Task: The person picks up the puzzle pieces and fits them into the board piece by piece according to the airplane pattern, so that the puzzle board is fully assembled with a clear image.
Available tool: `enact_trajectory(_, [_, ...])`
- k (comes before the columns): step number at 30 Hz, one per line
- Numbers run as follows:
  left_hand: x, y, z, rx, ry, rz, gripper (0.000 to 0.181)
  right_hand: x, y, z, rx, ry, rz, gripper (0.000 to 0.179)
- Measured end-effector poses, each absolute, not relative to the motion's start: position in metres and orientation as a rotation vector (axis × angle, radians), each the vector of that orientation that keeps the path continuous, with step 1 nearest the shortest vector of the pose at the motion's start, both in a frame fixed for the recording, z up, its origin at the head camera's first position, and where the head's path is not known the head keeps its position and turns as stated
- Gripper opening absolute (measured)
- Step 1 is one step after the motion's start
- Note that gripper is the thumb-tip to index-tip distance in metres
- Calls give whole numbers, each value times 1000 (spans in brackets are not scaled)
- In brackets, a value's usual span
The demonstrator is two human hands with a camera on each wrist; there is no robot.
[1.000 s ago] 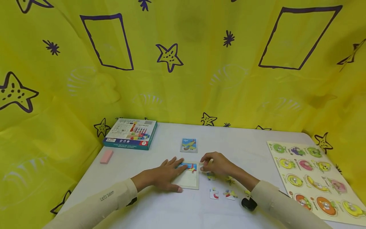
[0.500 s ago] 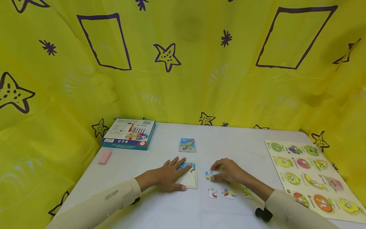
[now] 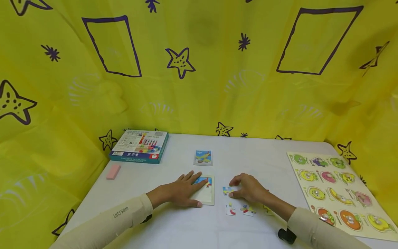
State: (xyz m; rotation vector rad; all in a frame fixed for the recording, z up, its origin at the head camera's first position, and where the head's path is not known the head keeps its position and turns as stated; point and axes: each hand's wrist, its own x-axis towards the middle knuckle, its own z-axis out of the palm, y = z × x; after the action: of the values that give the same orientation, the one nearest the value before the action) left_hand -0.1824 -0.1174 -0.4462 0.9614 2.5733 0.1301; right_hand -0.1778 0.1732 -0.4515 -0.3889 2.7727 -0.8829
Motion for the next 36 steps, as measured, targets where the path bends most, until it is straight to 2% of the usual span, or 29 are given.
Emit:
enact_trajectory(6, [-181,-118,-444,979,2580,134,86,-175,173,-450,-416,2781,-891,32])
enact_trajectory(15, [-179,-118,-441,974,2579,140,88,-173,172,-448,-438,2725,-913,23])
enact_trajectory(23, [-180,-115,-441,952,2580,127,90,-175,175,-447,-572,2635,-974,26])
enact_trajectory(36, [-183,-112,-444,938,2585,131,92,-175,178,-445,-677,2472,-1128,17])
